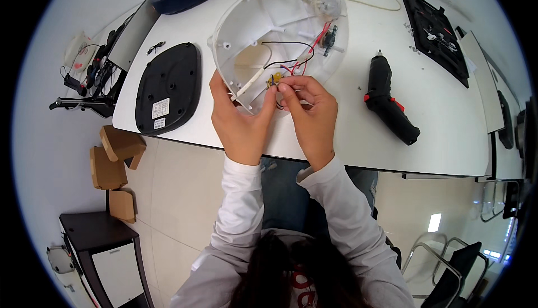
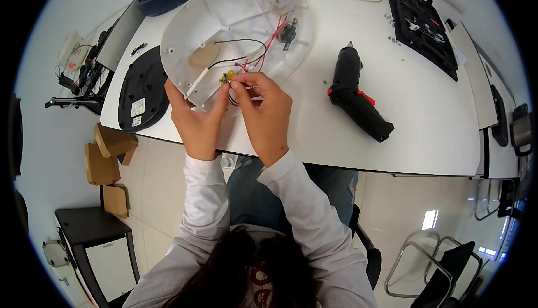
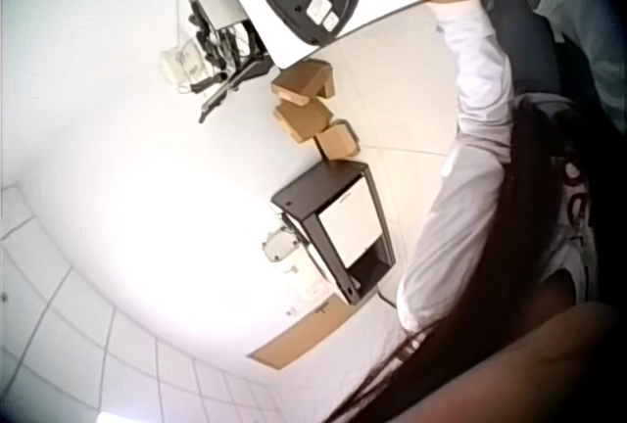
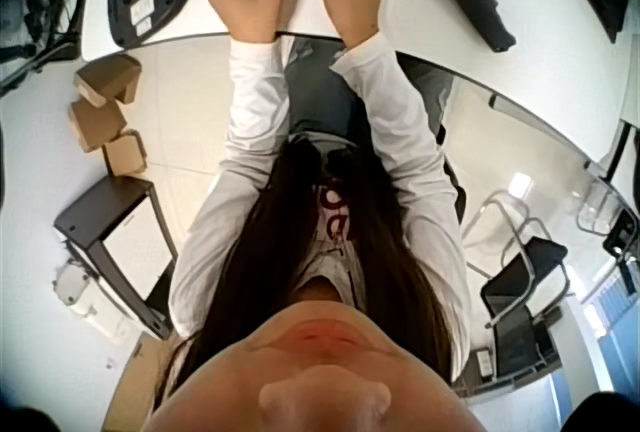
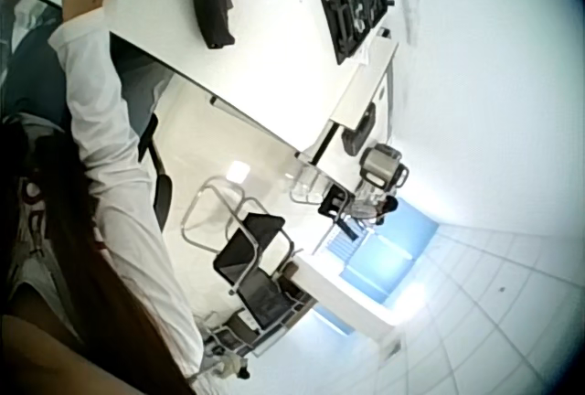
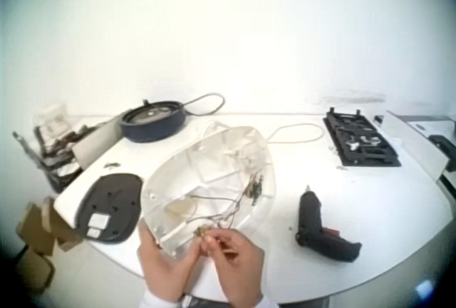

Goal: The person repairs an electronic device by connecting wires to a yellow connector and securing them with a hot glue gun. They repeatedly apply glue to the connector and wires inside a white plastic housing, then set the glue gun down and continue adjusting the wiring.

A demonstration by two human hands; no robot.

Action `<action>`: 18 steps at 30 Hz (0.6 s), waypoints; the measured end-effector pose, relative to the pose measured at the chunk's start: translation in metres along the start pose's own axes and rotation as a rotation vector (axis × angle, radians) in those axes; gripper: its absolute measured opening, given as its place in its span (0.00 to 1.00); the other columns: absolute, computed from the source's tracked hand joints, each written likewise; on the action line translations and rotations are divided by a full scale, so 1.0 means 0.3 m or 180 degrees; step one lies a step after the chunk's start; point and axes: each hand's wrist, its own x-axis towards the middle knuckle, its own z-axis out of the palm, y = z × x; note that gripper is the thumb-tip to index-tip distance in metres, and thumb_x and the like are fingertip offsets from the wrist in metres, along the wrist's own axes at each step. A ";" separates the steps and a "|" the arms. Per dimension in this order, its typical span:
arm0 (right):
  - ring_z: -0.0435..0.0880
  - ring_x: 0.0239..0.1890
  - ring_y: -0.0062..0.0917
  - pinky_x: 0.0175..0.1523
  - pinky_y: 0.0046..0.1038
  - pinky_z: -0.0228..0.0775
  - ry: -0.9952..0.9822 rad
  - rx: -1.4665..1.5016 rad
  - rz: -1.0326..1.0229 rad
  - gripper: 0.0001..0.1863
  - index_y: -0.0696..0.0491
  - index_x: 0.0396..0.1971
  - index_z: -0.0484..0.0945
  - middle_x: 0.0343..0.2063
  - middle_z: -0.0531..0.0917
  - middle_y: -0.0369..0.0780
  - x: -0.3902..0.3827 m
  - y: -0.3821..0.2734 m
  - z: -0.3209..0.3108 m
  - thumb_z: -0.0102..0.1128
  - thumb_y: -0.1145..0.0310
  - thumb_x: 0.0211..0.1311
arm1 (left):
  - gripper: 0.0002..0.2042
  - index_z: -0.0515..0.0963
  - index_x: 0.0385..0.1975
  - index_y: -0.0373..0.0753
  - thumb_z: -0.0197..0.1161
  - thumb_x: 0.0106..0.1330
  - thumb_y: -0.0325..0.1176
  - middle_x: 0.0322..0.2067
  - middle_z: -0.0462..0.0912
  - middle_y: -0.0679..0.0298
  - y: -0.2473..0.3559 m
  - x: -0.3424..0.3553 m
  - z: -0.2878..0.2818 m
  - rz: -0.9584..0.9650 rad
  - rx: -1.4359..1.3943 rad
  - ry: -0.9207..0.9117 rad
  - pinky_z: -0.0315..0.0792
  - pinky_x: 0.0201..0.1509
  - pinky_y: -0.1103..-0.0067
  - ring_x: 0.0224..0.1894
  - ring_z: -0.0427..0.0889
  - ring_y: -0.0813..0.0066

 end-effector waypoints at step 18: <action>0.81 0.28 0.16 0.33 0.18 0.73 -0.0085 0.0056 -0.0028 0.06 0.59 0.36 0.82 0.29 0.86 0.37 0.009 0.001 -0.005 0.62 0.74 0.61 | 0.43 0.58 0.62 0.33 0.77 0.45 0.32 0.52 0.73 0.53 0.033 0.058 -0.019 0.0352 0.0318 -0.0072 0.68 0.58 0.73 0.53 0.75 0.64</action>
